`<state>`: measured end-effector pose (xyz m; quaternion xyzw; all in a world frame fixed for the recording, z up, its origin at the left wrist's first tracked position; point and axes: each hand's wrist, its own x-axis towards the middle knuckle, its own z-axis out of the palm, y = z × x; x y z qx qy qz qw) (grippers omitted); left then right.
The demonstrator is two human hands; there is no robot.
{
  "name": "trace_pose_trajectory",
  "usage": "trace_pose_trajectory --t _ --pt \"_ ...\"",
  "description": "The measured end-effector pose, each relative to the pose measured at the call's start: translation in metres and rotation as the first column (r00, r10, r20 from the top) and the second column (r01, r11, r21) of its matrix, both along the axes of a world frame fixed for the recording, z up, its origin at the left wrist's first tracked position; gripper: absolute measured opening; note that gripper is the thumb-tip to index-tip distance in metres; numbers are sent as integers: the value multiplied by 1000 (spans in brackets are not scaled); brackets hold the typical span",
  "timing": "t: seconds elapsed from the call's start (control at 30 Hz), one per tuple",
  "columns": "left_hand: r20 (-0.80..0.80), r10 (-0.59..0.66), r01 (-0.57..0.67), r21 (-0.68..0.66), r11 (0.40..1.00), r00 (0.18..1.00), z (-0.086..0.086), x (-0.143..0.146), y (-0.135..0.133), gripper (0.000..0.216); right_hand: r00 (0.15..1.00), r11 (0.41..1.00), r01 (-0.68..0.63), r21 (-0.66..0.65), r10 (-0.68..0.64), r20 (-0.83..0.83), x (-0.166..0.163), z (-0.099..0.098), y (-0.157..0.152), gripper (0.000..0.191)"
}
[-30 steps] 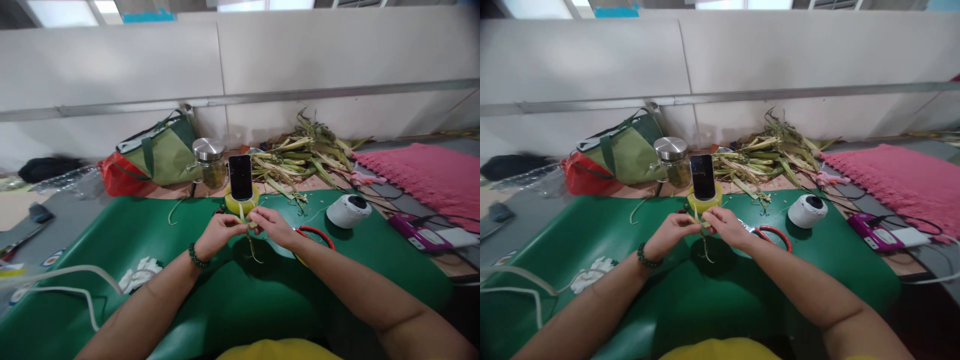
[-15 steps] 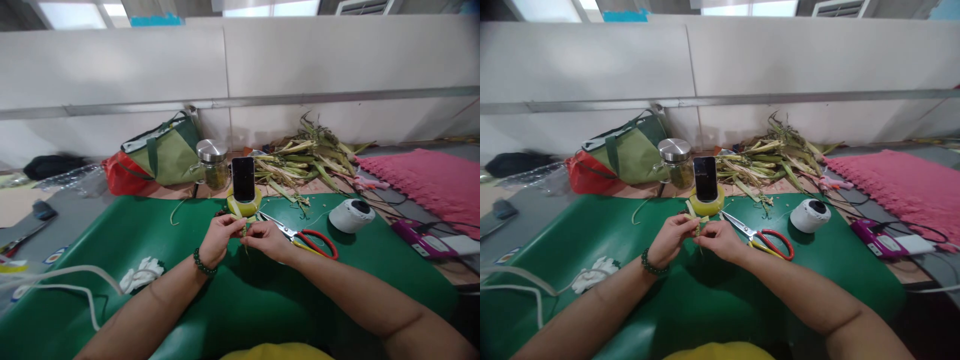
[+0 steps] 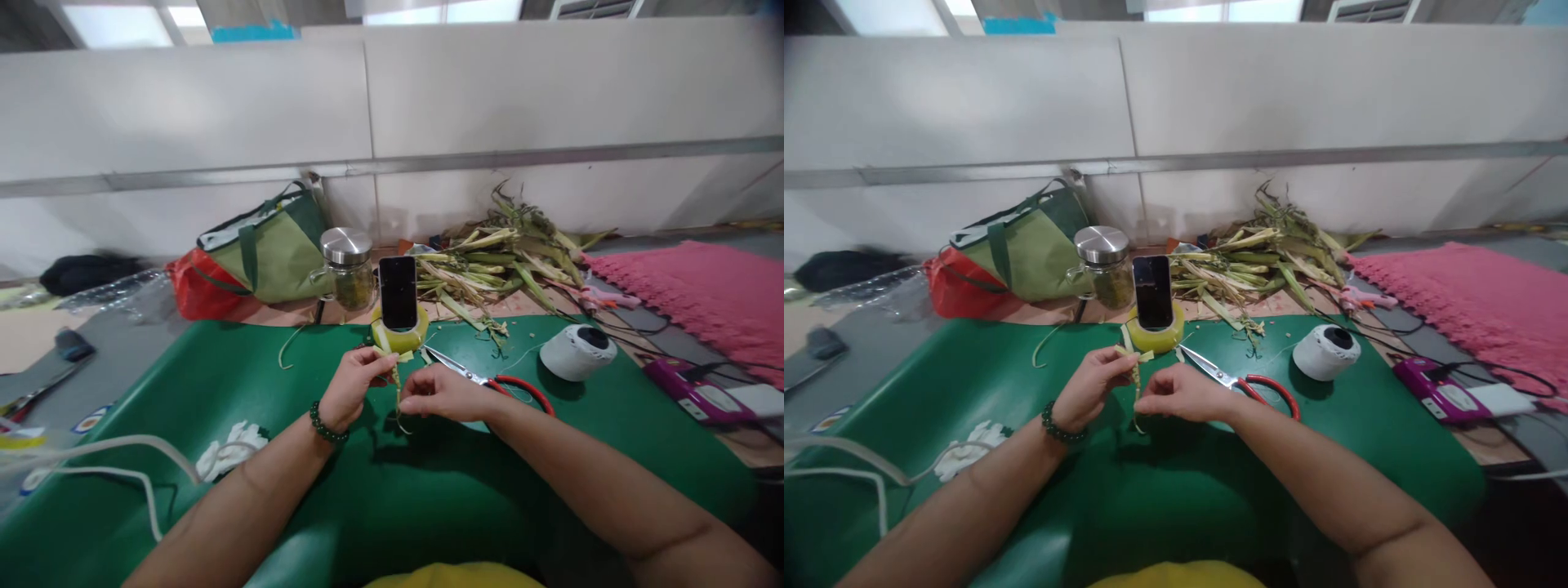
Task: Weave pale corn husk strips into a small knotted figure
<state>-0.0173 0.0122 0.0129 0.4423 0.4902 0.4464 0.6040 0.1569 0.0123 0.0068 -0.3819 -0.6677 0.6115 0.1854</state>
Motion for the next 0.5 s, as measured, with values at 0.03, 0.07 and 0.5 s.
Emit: trace_pose_trajectory --t 0.03,0.07,0.5 --pt "-19 -31 32 2 1000 999 0 0 0 35 999 998 49 46 -50 19 4 2 3 35" --pt "-47 -62 63 9 998 997 0 1 -1 34 992 987 123 108 -124 7 7 4 5 36" --pt "-226 -212 253 170 953 951 -7 14 -12 22 955 892 293 343 -260 -139 3 1 2 19"
